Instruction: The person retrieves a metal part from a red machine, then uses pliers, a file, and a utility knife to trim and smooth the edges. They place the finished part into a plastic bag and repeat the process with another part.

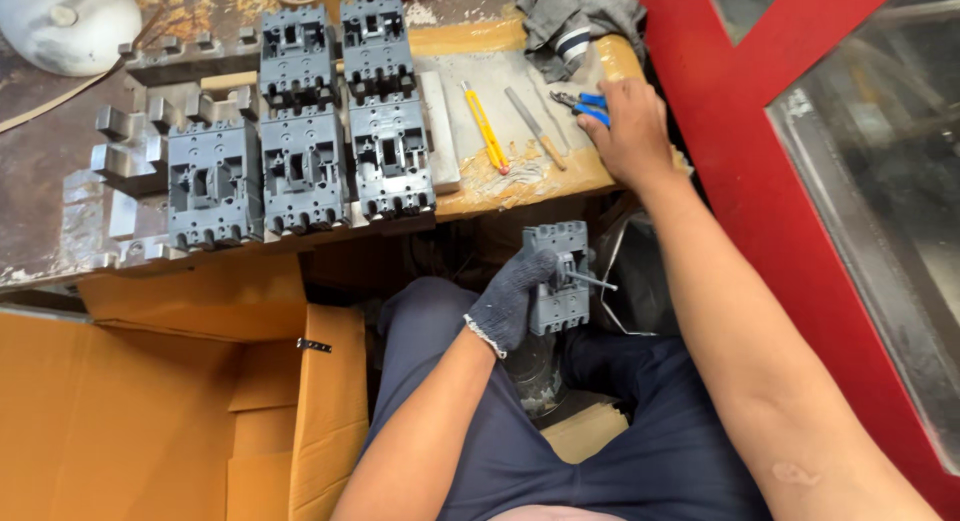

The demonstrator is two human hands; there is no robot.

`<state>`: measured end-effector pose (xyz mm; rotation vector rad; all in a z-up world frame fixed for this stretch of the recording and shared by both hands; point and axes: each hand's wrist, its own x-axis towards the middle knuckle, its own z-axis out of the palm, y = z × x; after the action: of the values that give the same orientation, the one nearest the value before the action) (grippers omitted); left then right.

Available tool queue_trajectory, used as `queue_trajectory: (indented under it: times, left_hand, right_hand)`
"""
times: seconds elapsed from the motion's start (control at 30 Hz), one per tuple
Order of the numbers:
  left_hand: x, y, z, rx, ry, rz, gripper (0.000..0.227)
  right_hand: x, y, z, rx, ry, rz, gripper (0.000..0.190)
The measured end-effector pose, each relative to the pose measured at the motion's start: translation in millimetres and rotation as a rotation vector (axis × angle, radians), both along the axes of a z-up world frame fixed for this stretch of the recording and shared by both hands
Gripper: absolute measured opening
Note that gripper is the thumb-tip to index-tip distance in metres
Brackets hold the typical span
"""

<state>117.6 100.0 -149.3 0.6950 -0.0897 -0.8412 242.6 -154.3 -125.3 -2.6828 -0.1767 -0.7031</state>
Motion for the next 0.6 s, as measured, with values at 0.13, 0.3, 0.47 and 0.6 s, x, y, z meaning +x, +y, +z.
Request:
queue_trajectory:
  times: [0.13,0.3,0.47,0.6]
  left_hand:
    - [-1.3,0.3,14.4,-0.115,-0.004,-0.01,0.068]
    - [-10.5,1.0,9.7,-0.216,0.042,-0.053,0.077]
    - [-14.7,-7.1,11.4,-0.259,0.118,-0.066,0.083]
    - [-18.9,-11.6,8.6,-0.247,0.094,-0.061,0.08]
  right_hand:
    - [-44.2,7.2,6.1,0.16,-0.164,-0.083,0.038]
    - [-183.1,39.1,0.7,1.673,0.069,-0.043,0.031]
    - [-284.3,71.4,-2.0,1.859,0.431,-0.063,0.036]
    - [-304.1,81.1,8.9,1.406,0.387,0.109,0.053]
